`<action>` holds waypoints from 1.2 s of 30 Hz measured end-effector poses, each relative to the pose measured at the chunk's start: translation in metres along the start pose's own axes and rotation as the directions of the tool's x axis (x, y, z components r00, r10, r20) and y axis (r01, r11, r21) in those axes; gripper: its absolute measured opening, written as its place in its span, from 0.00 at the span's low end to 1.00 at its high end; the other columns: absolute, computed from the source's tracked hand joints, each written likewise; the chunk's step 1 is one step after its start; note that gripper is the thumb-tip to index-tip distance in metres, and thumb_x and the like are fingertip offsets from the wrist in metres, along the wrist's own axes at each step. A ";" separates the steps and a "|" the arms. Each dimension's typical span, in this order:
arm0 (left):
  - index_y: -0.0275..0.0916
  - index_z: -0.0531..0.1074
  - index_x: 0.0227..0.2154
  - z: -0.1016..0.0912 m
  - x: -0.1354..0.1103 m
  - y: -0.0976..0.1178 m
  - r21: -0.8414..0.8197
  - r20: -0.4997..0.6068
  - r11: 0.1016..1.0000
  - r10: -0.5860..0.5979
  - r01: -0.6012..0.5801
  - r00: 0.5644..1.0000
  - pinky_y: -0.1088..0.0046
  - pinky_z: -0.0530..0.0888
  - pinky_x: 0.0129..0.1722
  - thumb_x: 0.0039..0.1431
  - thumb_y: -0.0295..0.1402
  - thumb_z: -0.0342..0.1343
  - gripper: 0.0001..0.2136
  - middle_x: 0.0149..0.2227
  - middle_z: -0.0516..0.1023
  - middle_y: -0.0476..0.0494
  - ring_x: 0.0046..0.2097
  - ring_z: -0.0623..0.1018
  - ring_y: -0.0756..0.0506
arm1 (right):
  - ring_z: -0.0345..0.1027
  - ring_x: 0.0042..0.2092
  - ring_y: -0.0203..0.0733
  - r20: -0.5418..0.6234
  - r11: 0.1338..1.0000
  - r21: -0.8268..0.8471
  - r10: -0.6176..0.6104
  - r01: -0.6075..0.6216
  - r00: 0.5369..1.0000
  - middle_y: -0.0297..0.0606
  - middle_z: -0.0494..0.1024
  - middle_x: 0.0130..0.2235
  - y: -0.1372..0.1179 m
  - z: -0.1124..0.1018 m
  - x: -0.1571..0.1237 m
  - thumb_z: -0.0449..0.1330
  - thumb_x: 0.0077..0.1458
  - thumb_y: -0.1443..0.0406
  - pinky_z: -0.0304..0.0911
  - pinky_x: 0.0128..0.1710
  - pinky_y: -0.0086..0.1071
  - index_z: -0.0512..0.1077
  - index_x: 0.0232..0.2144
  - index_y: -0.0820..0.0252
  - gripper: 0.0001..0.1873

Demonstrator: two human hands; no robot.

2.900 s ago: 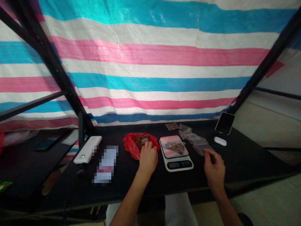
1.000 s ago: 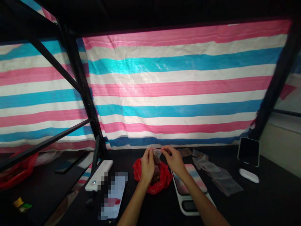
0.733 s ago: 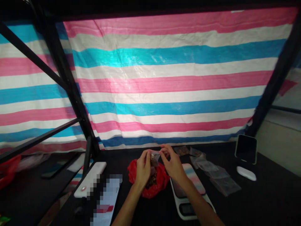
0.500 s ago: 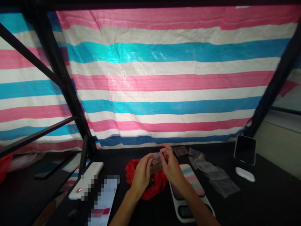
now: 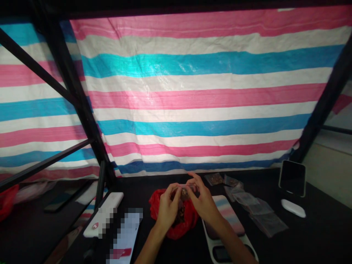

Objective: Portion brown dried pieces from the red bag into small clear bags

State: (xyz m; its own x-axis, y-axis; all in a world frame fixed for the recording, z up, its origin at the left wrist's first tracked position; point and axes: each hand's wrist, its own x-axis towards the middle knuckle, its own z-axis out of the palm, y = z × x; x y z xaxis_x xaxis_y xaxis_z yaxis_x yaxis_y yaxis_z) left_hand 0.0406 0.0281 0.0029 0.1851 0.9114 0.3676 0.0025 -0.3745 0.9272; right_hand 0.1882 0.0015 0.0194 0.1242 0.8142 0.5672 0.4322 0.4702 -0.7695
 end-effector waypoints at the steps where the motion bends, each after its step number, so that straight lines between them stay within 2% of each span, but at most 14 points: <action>1: 0.39 0.76 0.41 0.000 0.000 0.000 -0.009 0.005 1.000 0.004 -0.004 1.000 0.70 0.77 0.45 0.64 0.46 0.55 0.15 0.42 0.84 0.43 0.44 0.82 0.44 | 0.70 0.36 0.38 0.001 1.000 -0.008 0.000 0.000 1.000 0.34 0.77 0.37 0.000 0.000 0.000 0.56 0.63 0.62 0.68 0.42 0.33 0.65 0.58 0.54 0.22; 6: 0.39 0.75 0.42 0.002 -0.001 -0.002 -0.053 0.033 0.999 0.006 -0.005 0.999 0.71 0.76 0.44 0.66 0.46 0.54 0.15 0.43 0.83 0.42 0.43 0.82 0.44 | 0.69 0.34 0.38 -0.018 1.000 -0.024 -0.002 0.002 1.000 0.34 0.78 0.36 -0.004 0.002 -0.001 0.55 0.62 0.61 0.67 0.38 0.31 0.69 0.51 0.54 0.16; 13: 0.38 0.75 0.39 0.001 0.000 0.003 -0.087 0.013 0.996 -0.001 0.002 1.000 0.71 0.77 0.42 0.63 0.48 0.56 0.16 0.41 0.84 0.41 0.40 0.82 0.45 | 0.68 0.32 0.38 -0.007 1.000 -0.013 -0.003 0.003 1.000 0.34 0.78 0.36 -0.004 0.005 -0.002 0.56 0.62 0.61 0.67 0.36 0.32 0.69 0.53 0.55 0.17; 17: 0.38 0.77 0.38 -0.001 0.000 0.006 -0.113 0.033 0.993 -0.010 0.014 0.999 0.70 0.77 0.41 0.63 0.44 0.58 0.13 0.39 0.84 0.41 0.40 0.83 0.44 | 0.70 0.35 0.39 -0.007 1.000 -0.030 -0.007 0.007 1.000 0.35 0.79 0.37 -0.003 0.004 -0.003 0.58 0.60 0.62 0.68 0.37 0.33 0.70 0.55 0.53 0.20; 21: 0.38 0.80 0.34 -0.007 0.000 0.004 -0.046 0.034 0.999 0.027 -0.026 0.999 0.67 0.78 0.45 0.61 0.37 0.58 0.09 0.39 0.85 0.40 0.43 0.83 0.41 | 0.70 0.33 0.40 -0.019 0.997 -0.076 -0.011 0.010 1.000 0.34 0.81 0.35 -0.009 0.001 -0.005 0.61 0.58 0.63 0.68 0.37 0.34 0.76 0.49 0.51 0.16; 23: 0.39 0.79 0.30 -0.009 0.001 0.003 -0.025 0.013 0.999 0.037 -0.037 0.999 0.66 0.78 0.45 0.59 0.36 0.58 0.08 0.39 0.85 0.40 0.43 0.83 0.41 | 0.70 0.31 0.39 0.011 0.999 -0.034 -0.001 0.001 1.000 0.33 0.82 0.34 -0.013 0.000 -0.005 0.62 0.56 0.63 0.68 0.35 0.33 0.76 0.48 0.52 0.17; 26: 0.39 0.78 0.31 -0.012 0.001 0.002 0.001 -0.031 0.999 0.045 -0.045 0.998 0.67 0.78 0.42 0.61 0.35 0.56 0.08 0.36 0.85 0.43 0.39 0.83 0.43 | 0.72 0.31 0.38 0.039 0.998 0.063 0.017 -0.020 0.999 0.33 0.82 0.34 -0.018 0.001 -0.003 0.62 0.56 0.62 0.69 0.33 0.31 0.74 0.52 0.54 0.20; 30: 0.40 0.79 0.33 -0.013 0.000 0.005 0.035 -0.037 0.997 0.071 -0.070 0.997 0.67 0.78 0.42 0.63 0.35 0.55 0.09 0.36 0.84 0.44 0.40 0.83 0.42 | 0.74 0.30 0.40 -0.028 0.995 0.087 0.046 -0.044 0.999 0.32 0.82 0.30 -0.020 -0.001 -0.004 0.63 0.55 0.61 0.70 0.32 0.32 0.77 0.47 0.55 0.16; 32: 0.42 0.80 0.36 -0.015 -0.001 0.006 0.087 -0.010 0.991 0.105 -0.104 0.994 0.65 0.78 0.44 0.63 0.37 0.55 0.09 0.39 0.85 0.43 0.42 0.83 0.41 | 0.75 0.30 0.40 -0.068 0.995 0.078 0.062 -0.057 0.996 0.33 0.82 0.30 -0.018 -0.005 -0.003 0.64 0.55 0.60 0.71 0.32 0.32 0.78 0.44 0.55 0.13; 34: 0.44 0.80 0.45 -0.017 -0.001 0.007 0.227 0.029 0.956 0.182 -0.184 0.983 0.62 0.76 0.50 0.65 0.37 0.54 0.12 0.46 0.84 0.43 0.48 0.81 0.41 | 0.76 0.30 0.41 -0.143 0.996 0.032 0.082 -0.079 0.986 0.36 0.83 0.32 -0.014 -0.013 0.000 0.63 0.56 0.58 0.72 0.32 0.33 0.78 0.44 0.55 0.14; 36: 0.47 0.76 0.53 -0.020 0.000 0.006 0.402 0.095 0.873 0.261 -0.277 0.961 0.59 0.72 0.56 0.67 0.37 0.51 0.15 0.52 0.81 0.43 0.54 0.78 0.41 | 0.76 0.31 0.42 -0.267 0.991 -0.095 0.070 -0.099 0.961 0.38 0.83 0.35 -0.008 -0.024 0.004 0.61 0.58 0.56 0.71 0.33 0.34 0.78 0.44 0.56 0.16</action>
State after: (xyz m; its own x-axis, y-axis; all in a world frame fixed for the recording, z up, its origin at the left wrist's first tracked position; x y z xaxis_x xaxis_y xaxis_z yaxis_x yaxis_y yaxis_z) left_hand 0.0213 0.0297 0.0100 0.2721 0.7618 0.5879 0.3461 -0.6476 0.6789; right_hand 0.2064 -0.0067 0.0348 0.3881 0.7246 0.5695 0.5004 0.3532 -0.7905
